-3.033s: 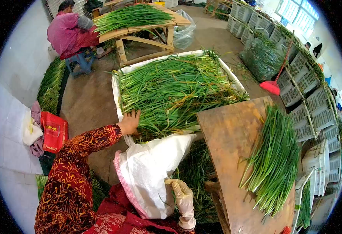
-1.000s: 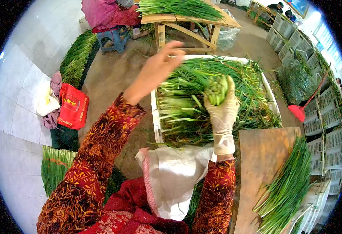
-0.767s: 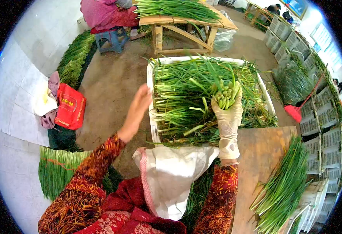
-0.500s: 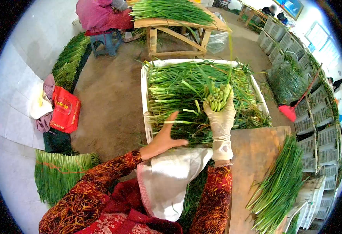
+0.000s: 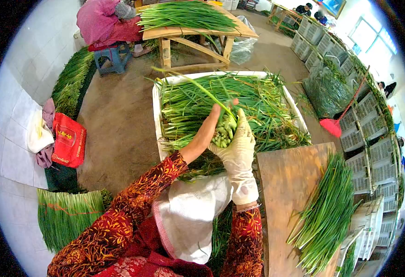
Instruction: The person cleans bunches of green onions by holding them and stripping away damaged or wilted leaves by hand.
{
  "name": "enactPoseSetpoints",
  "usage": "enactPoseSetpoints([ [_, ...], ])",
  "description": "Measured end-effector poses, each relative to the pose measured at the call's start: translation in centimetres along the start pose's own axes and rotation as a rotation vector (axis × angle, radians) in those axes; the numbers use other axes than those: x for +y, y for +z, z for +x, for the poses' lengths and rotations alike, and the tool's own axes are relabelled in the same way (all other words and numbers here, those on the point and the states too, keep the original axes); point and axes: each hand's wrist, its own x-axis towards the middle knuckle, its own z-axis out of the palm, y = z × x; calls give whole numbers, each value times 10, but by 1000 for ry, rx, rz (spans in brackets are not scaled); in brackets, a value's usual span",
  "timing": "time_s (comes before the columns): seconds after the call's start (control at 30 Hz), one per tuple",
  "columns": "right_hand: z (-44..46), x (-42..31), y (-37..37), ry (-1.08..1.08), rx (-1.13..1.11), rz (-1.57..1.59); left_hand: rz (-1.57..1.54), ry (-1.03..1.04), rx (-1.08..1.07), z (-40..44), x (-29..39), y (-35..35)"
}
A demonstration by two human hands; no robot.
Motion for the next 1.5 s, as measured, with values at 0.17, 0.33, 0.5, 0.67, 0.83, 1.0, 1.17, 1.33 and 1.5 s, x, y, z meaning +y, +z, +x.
enactPoseSetpoints([
  [0.17,17,10,-2,450,-12,1316,408,-38,45,-10,0,8],
  [0.33,11,16,-11,343,-139,1259,387,138,15,-6,-17,14],
  [0.5,8,18,-17,414,-95,1351,98,154,-98,0,-11,21],
  [0.67,-2,18,-23,275,-26,979,191,172,-122,4,-21,21],
  [0.83,-7,5,-21,4,87,302,-315,167,24,5,-25,8],
  [1.0,-3,-11,-25,-1,173,350,889,20,323,-8,-110,-78],
  [1.17,9,-48,-45,-64,338,428,1399,95,232,-30,-133,-84],
  [1.33,15,-116,-78,-193,495,664,1307,-140,104,-25,-135,-99],
  [1.5,2,-156,-132,-282,690,540,860,-290,326,-27,-13,-99],
])
